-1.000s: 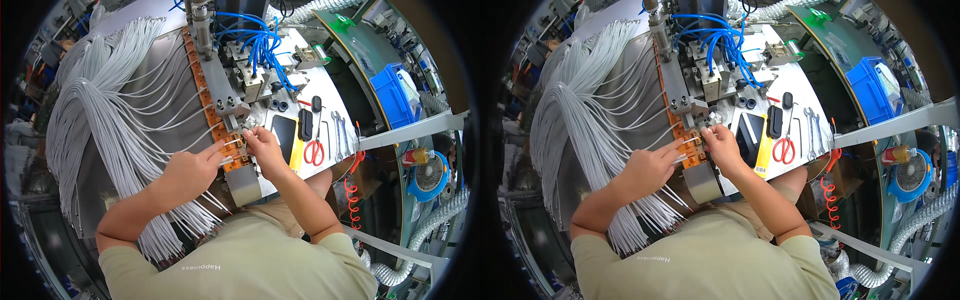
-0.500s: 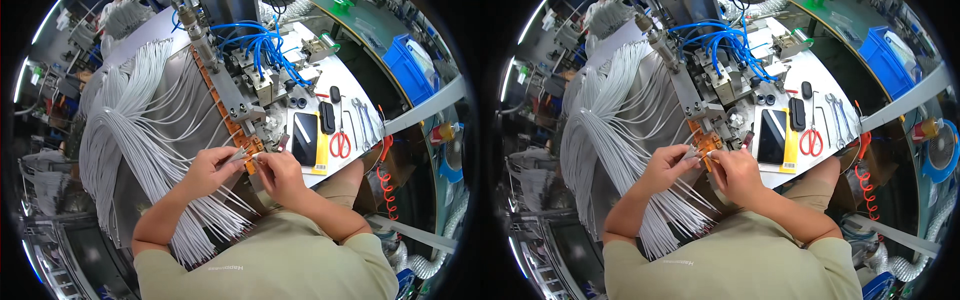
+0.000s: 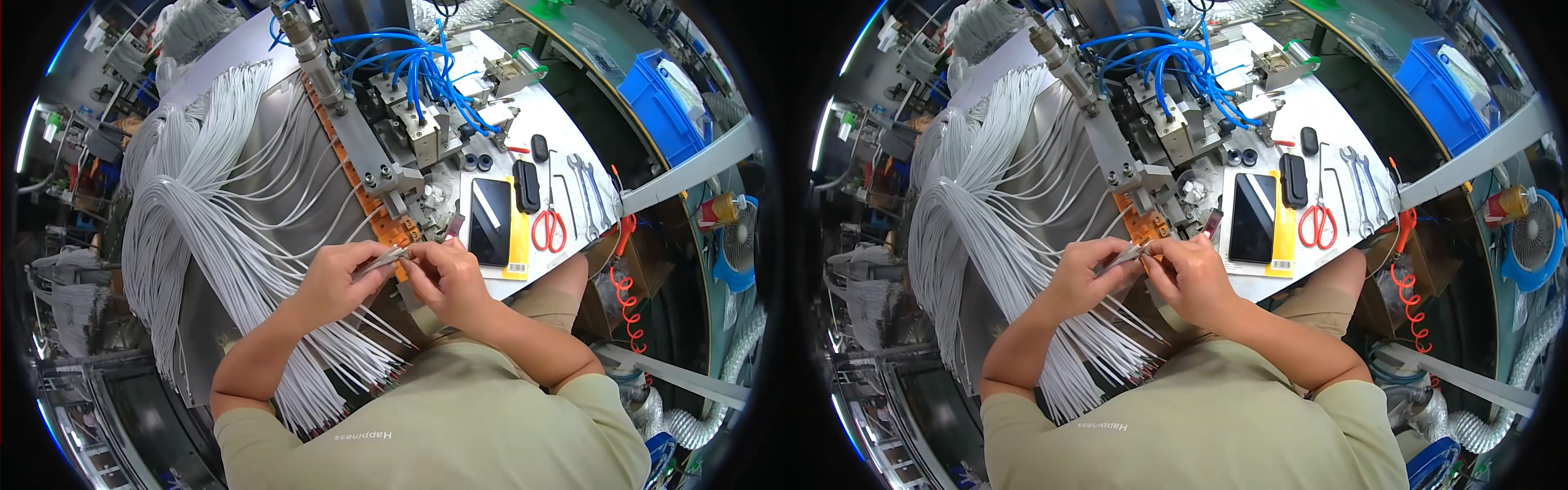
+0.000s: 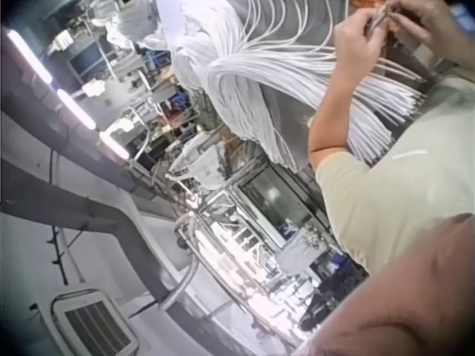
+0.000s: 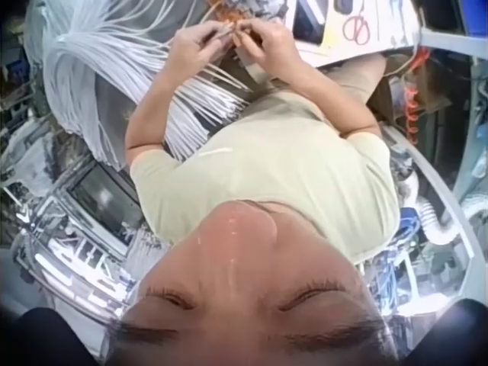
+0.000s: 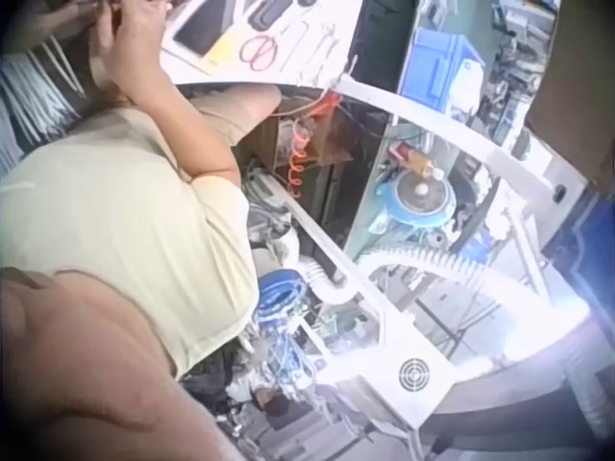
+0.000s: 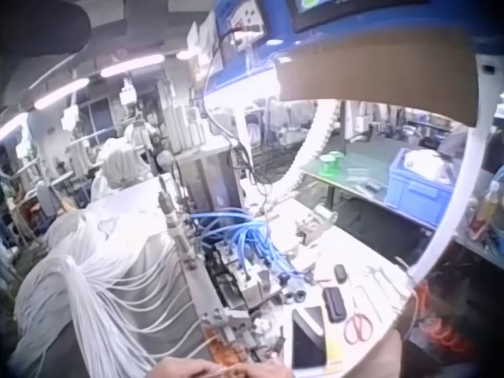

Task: The person inserts and aligns multiple white wires into an automated assembly machine by hand.

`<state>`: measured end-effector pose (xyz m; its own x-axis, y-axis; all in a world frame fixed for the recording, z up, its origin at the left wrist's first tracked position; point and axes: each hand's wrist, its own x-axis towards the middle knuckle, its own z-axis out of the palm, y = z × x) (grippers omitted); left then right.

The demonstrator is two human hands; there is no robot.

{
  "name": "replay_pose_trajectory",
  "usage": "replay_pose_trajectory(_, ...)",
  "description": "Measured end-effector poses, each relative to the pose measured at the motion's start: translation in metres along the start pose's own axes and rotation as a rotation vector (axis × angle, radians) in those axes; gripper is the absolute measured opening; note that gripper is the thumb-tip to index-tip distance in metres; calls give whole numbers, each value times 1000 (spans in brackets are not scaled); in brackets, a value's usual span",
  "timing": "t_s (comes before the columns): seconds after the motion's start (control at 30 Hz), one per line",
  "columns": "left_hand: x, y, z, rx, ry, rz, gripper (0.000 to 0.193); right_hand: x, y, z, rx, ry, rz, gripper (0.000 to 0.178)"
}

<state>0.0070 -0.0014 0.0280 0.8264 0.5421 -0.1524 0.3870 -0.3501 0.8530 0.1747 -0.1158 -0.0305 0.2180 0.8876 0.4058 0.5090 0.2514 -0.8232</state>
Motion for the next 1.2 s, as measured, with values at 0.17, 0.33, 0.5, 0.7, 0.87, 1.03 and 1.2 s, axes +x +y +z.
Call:
replay_pose_trajectory(0.17,-3,-10,1,80,41,187,11,5,-2,-5,49,-98,37,14)
replay_pose_trajectory(0.33,-4,-7,-4,-266,-97,-61,14,11,6,-5,-8,-71,-265,16)
replay_pose_trajectory(0.5,-3,-5,4,178,204,360,18,15,5,-1,-126,79,-287,15)
replay_pose_trajectory(0.7,-24,24,2,267,126,422,18,19,53,3,59,157,283,18)
replay_pose_trajectory(0.87,-6,3,-2,109,-232,246,19,25,51,-3,361,26,482,23)
replay_pose_trajectory(1.03,4,-9,8,265,82,277,21,33,51,-6,268,-90,544,25)
replay_pose_trajectory(1.2,0,-10,11,527,151,417,22,27,56,2,367,-47,617,26)
